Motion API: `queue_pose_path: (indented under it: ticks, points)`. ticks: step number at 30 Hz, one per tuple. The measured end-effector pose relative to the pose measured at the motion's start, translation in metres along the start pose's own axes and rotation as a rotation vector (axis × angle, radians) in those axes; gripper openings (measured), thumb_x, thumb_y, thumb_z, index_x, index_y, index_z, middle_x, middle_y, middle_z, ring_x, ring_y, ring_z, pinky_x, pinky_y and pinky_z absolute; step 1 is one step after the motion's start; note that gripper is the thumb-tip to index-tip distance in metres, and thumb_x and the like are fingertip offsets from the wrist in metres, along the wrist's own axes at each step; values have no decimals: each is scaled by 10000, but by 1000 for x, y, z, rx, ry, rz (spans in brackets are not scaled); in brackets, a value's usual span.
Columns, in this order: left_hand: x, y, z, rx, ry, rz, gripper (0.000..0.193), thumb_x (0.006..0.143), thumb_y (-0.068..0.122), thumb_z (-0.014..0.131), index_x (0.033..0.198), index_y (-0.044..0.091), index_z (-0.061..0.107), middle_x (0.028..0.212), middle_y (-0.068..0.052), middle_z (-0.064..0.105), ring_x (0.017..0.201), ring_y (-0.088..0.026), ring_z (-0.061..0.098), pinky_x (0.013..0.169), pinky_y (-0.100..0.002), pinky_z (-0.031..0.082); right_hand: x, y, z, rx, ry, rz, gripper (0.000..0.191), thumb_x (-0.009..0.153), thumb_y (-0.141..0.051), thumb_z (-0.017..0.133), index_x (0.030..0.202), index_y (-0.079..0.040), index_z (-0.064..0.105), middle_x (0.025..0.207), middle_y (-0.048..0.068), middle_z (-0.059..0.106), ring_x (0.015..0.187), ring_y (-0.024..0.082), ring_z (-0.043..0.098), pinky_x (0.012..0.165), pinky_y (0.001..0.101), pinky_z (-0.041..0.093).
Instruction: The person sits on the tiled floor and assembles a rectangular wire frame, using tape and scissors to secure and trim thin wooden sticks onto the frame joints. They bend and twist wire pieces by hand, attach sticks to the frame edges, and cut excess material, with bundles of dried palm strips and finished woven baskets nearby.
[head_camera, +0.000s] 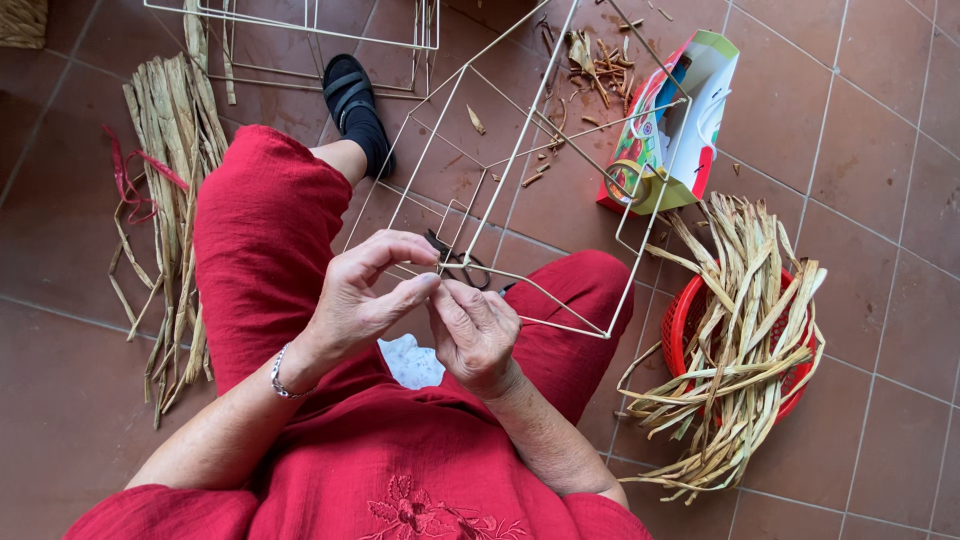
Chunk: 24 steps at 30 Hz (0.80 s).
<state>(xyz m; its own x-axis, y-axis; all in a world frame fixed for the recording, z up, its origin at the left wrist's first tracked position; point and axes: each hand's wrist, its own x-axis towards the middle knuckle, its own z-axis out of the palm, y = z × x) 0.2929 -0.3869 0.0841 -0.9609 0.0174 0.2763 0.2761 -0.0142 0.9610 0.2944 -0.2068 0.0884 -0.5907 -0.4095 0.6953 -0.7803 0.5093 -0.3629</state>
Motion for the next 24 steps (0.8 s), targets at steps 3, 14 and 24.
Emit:
queue_pose_path:
  ticks: [3, 14, 24]
  points:
    - [-1, 5, 2, 192, 20, 72, 171, 898, 50, 772, 1049, 8, 703, 1037, -68, 700, 986, -107, 681, 856, -258, 563, -1, 1, 2, 34, 18, -11, 395, 834, 56, 801, 1205, 12, 671, 1065, 121, 712, 842, 239, 709, 692, 346, 542]
    - [-7, -14, 2, 100, 40, -224, 193, 919, 60, 735, 1097, -15, 741, 950, -41, 766, 866, -77, 713, 767, -234, 600, 1, -3, 2, 143, -64, -10, 368, 825, 65, 796, 1171, 22, 679, 1065, 146, 704, 822, 252, 701, 680, 349, 543]
    - [-15, -29, -9, -541, -34, -410, 209, 994, 44, 654, 1187, -26, 695, 1100, -77, 727, 1005, -114, 702, 908, -269, 593, -15, 8, 5, 865, -100, 946, 226, 980, -49, 685, 1201, -2, 667, 932, 41, 721, 644, 43, 601, 559, 210, 501]
